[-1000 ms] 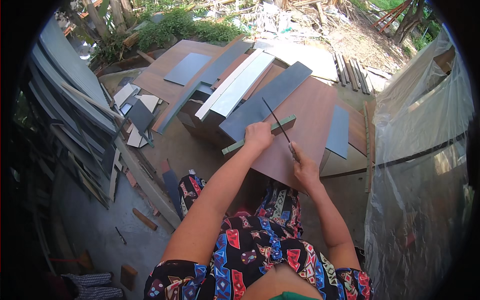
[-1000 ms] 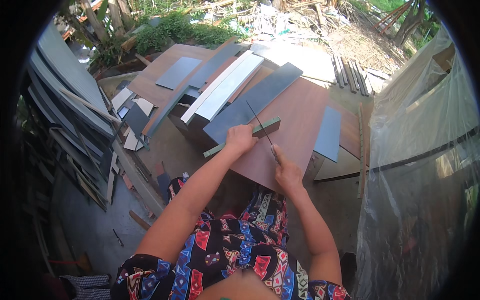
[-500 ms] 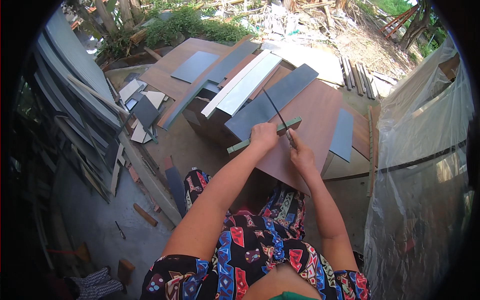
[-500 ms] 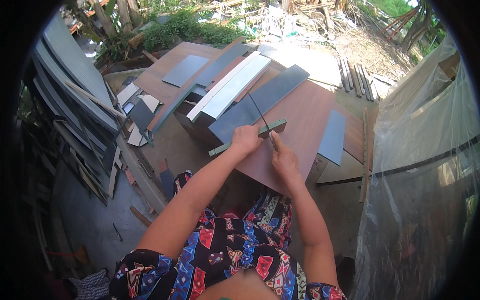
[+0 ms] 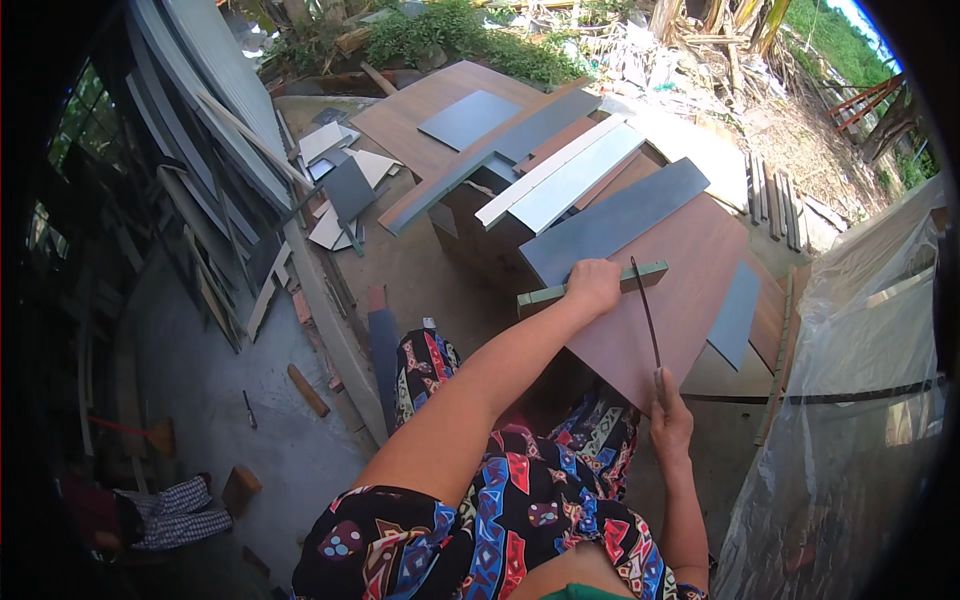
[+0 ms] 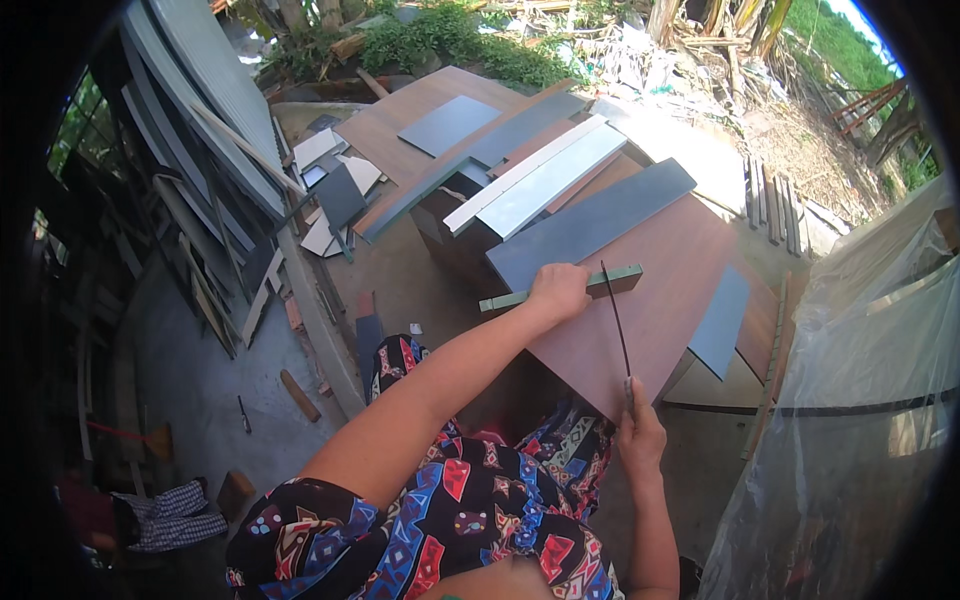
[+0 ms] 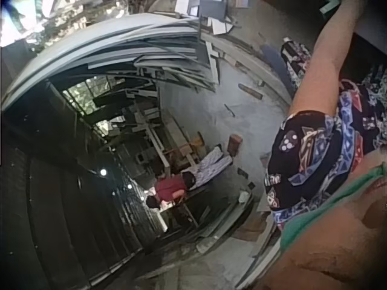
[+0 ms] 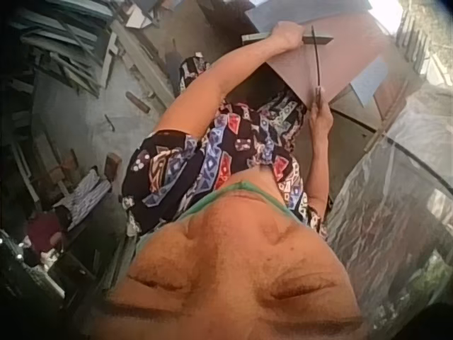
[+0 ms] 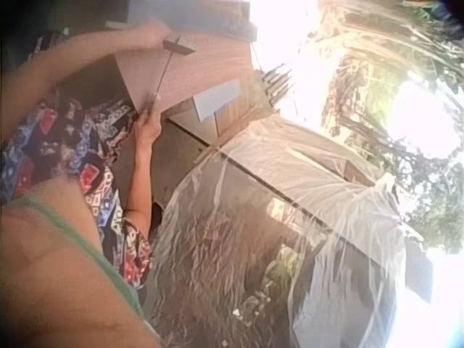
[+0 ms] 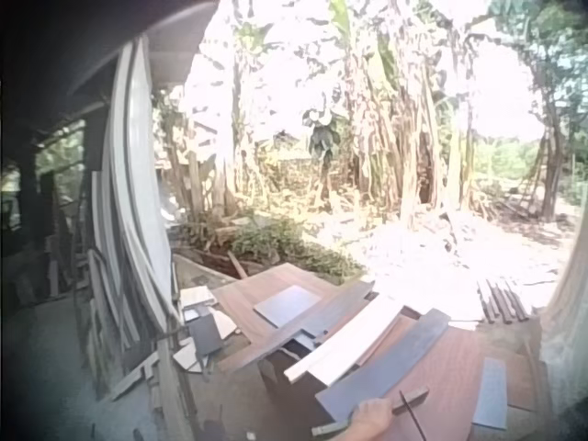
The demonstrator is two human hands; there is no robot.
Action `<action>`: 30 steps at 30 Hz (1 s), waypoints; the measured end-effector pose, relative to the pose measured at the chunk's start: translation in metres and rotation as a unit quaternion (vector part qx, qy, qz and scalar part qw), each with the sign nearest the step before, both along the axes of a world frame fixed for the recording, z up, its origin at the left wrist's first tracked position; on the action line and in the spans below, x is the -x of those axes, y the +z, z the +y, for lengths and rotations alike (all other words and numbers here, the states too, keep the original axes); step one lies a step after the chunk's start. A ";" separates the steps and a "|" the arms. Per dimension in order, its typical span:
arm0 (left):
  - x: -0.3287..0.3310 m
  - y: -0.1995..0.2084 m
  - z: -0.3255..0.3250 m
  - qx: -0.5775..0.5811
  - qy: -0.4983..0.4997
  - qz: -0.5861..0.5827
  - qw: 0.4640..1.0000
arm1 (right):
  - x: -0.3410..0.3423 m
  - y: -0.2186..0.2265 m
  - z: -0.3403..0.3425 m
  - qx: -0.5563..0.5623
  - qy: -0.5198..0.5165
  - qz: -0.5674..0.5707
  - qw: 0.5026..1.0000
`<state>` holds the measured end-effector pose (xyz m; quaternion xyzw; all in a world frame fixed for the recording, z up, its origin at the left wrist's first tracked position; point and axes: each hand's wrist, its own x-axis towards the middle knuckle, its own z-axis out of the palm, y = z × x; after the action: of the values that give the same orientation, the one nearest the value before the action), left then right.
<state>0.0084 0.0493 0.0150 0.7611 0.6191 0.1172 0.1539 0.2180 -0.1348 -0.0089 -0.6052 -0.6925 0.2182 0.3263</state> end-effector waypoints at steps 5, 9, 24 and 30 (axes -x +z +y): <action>-0.004 -0.001 -0.003 -0.038 -0.017 0.002 0.999 | 0.025 0.005 0.073 -0.019 0.010 -0.028 0.999; -0.006 -0.007 -0.001 -0.053 -0.013 0.007 0.998 | 0.045 0.003 0.109 -0.039 0.017 0.016 0.999; -0.001 -0.004 0.004 0.005 -0.009 -0.011 1.000 | -0.003 0.008 0.001 -0.011 0.003 0.008 1.000; -0.005 -0.006 0.000 -0.011 -0.009 -0.008 1.000 | 0.031 0.005 0.089 -0.030 0.013 -0.023 0.999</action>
<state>0.0137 0.0496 0.0092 0.7674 0.6096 0.1290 0.1514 0.1869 -0.0455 -0.0035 -0.5909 -0.7139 0.1875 0.3254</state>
